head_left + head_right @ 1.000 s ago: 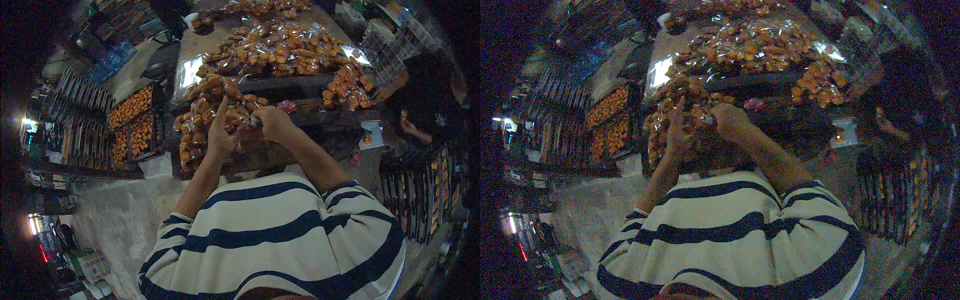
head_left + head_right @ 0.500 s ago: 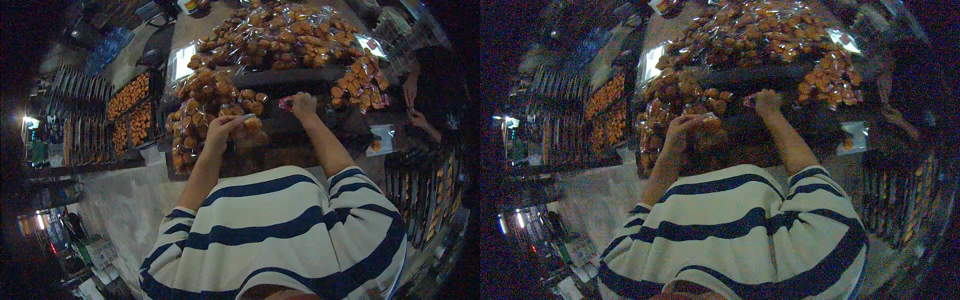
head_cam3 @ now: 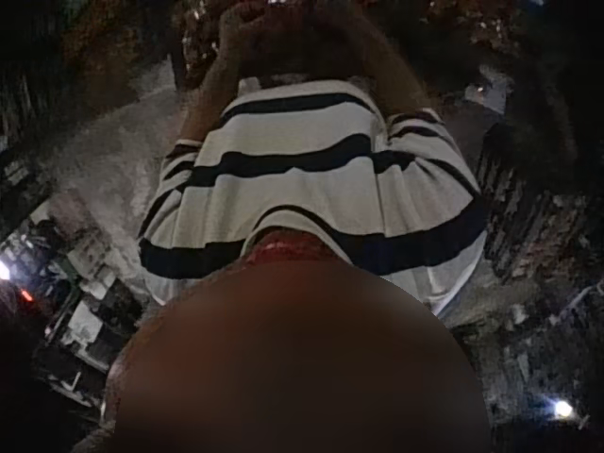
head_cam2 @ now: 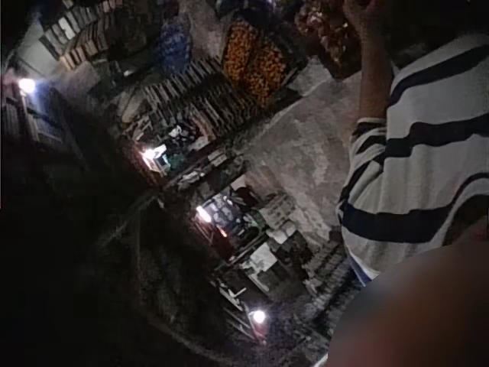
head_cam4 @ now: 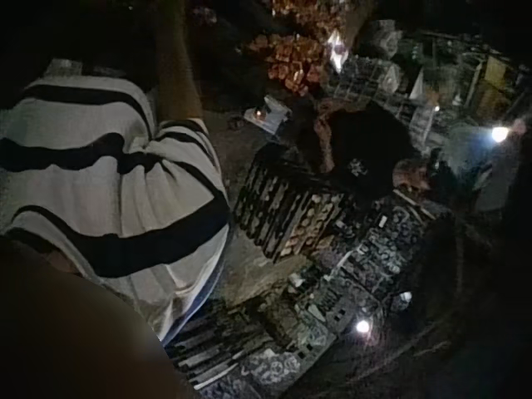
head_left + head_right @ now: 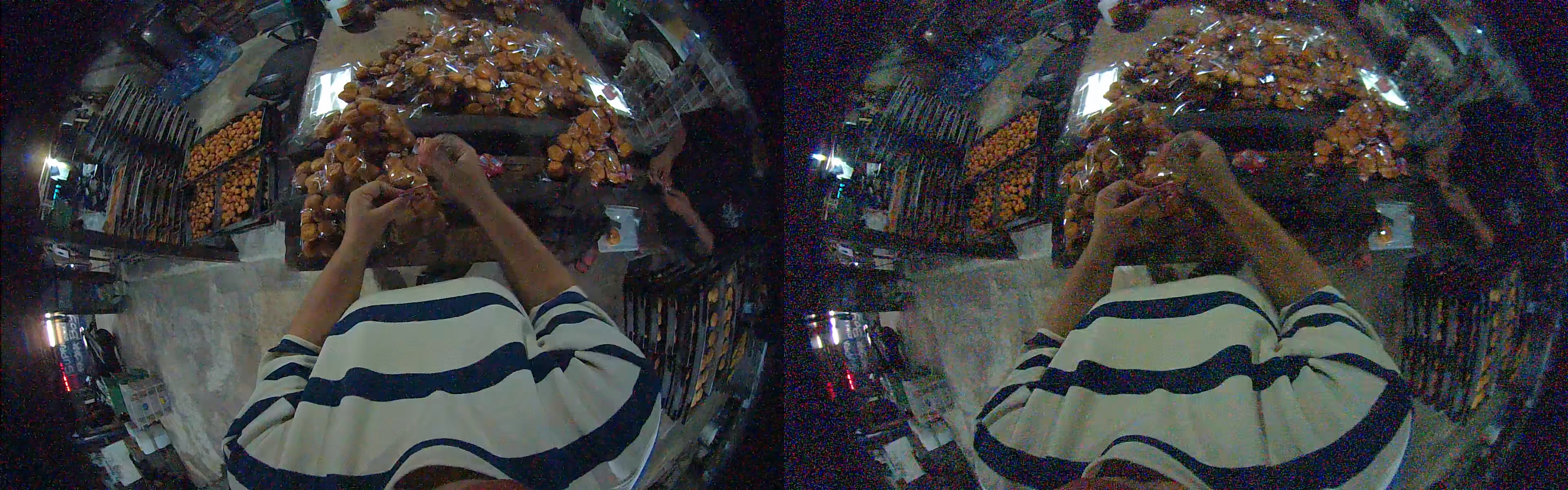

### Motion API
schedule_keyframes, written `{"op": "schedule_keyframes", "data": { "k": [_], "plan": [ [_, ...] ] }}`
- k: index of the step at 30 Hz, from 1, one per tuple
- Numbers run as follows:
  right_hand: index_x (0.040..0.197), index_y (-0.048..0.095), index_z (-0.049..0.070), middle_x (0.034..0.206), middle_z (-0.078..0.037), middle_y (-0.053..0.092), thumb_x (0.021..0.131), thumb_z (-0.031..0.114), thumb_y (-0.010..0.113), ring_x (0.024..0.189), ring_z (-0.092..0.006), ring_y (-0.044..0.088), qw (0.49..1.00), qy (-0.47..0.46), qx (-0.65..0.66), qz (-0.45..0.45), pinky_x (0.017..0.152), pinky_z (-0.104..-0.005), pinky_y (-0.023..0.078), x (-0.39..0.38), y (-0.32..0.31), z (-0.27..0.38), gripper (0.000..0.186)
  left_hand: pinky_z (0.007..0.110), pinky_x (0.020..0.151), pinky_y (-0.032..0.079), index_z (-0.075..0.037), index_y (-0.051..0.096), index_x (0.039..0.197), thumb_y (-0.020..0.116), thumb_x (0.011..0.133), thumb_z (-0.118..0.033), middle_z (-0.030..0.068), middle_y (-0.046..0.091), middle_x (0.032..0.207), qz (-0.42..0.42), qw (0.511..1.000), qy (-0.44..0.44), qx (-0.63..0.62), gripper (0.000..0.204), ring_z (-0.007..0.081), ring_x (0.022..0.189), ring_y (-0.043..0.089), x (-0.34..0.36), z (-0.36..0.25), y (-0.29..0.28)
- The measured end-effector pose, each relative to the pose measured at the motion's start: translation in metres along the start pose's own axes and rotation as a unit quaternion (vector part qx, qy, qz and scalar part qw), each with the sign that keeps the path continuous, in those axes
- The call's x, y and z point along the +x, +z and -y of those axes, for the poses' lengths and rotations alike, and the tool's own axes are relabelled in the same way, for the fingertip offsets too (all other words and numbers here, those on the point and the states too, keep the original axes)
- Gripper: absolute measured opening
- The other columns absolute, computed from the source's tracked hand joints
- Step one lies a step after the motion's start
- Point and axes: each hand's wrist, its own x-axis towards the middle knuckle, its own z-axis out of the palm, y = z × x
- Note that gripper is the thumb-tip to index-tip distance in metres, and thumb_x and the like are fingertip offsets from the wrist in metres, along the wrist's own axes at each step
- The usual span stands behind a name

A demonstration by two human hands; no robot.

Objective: The person places small round pastries into clear plastic bags and ties them with red twist ties. They repeatedly pick up pastries, fill bags, and secure the tops, working at a table with many pastries and packaging materials.

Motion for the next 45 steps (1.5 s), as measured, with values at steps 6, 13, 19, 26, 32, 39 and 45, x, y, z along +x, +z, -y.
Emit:
{"op": "schedule_keyframes", "data": {
  "k": [6,13,19,26,32,39,45],
  "plan": [
    [0.070,0.059,0.005,0.067,-0.012,0.059,0.088,0.033,0.064,0.059,-0.0305,0.056,0.926,-0.266,-0.266,-0.002,0.057,-0.0395,0.044,-0.015,0.047,0.029,0.034,0.025,0.074,0.048,-0.003,0.069,0.089,0.076,0.073,-0.011,0.0018,0.068,0.086,-0.013,0.989,0.134,-0.063,0.019,0.0094,0.080,0.061,-0.011,-0.001,0.001],
    [0.074,0.059,0.004,0.071,-0.012,0.060,0.089,0.025,0.064,0.061,-0.0279,0.058,0.931,-0.228,-0.283,-0.011,0.063,-0.0387,0.045,0.010,0.027,0.018,0.026,0.029,0.080,0.049,-0.002,0.066,0.101,0.071,0.077,-0.013,0.0069,0.069,0.094,0.045,0.996,0.069,0.046,0.027,0.0157,0.087,0.064,0.031,0.000,0.000],
    [0.093,0.063,0.003,0.084,-0.014,0.066,0.088,0.027,0.065,0.081,-0.0286,0.064,0.972,-0.072,-0.177,-0.136,0.076,-0.0381,0.049,0.107,-0.065,-0.081,0.025,0.043,0.098,0.041,-0.007,0.063,0.114,0.066,0.082,-0.028,0.0146,0.058,0.121,-0.175,0.939,0.135,0.263,0.038,0.0336,0.115,0.053,0.089,0.019,-0.032],
    [0.105,0.062,0.003,0.105,-0.023,0.064,0.083,0.035,0.060,0.100,-0.0389,0.062,0.821,0.084,-0.551,-0.123,0.088,-0.0500,0.050,0.203,-0.211,-0.195,0.040,0.055,0.107,0.025,-0.017,0.060,0.122,0.068,0.080,-0.033,0.0130,0.052,0.130,-0.113,0.807,0.148,0.560,0.045,0.0423,0.130,0.035,0.084,0.032,-0.025],
    [0.114,0.062,0.007,0.105,-0.018,0.066,0.083,0.040,0.064,0.100,-0.0359,0.062,0.837,0.073,-0.540,-0.045,0.086,-0.0461,0.048,0.205,-0.200,-0.173,0.046,0.049,0.101,0.036,-0.010,0.060,0.120,0.070,0.080,-0.024,0.0134,0.058,0.121,-0.162,0.884,0.206,0.387,0.044,0.0381,0.121,0.046,0.076,0.022,-0.049],
    [0.107,0.064,0.003,0.099,-0.021,0.067,0.084,0.045,0.064,0.092,-0.0353,0.065,0.919,-0.019,-0.380,-0.106,0.080,-0.0419,0.051,0.160,-0.131,-0.092,0.048,0.033,0.084,0.050,-0.004,0.055,0.124,0.066,0.087,-0.015,0.0100,0.064,0.110,-0.087,0.988,0.085,0.099,0.040,0.0216,0.094,0.063,0.041,0.024,-0.063],
    [0.100,0.060,0.004,0.098,-0.003,0.062,0.089,0.012,0.062,0.095,-0.0122,0.057,0.982,-0.170,-0.066,-0.053,0.085,-0.0285,0.045,0.043,-0.029,-0.053,0.014,0.033,0.088,0.050,-0.004,0.049,0.129,0.072,0.084,-0.018,0.0068,0.063,0.111,0.076,0.950,-0.075,-0.295,0.053,0.0194,0.098,0.062,0.037,0.037,-0.025]
  ]
}}
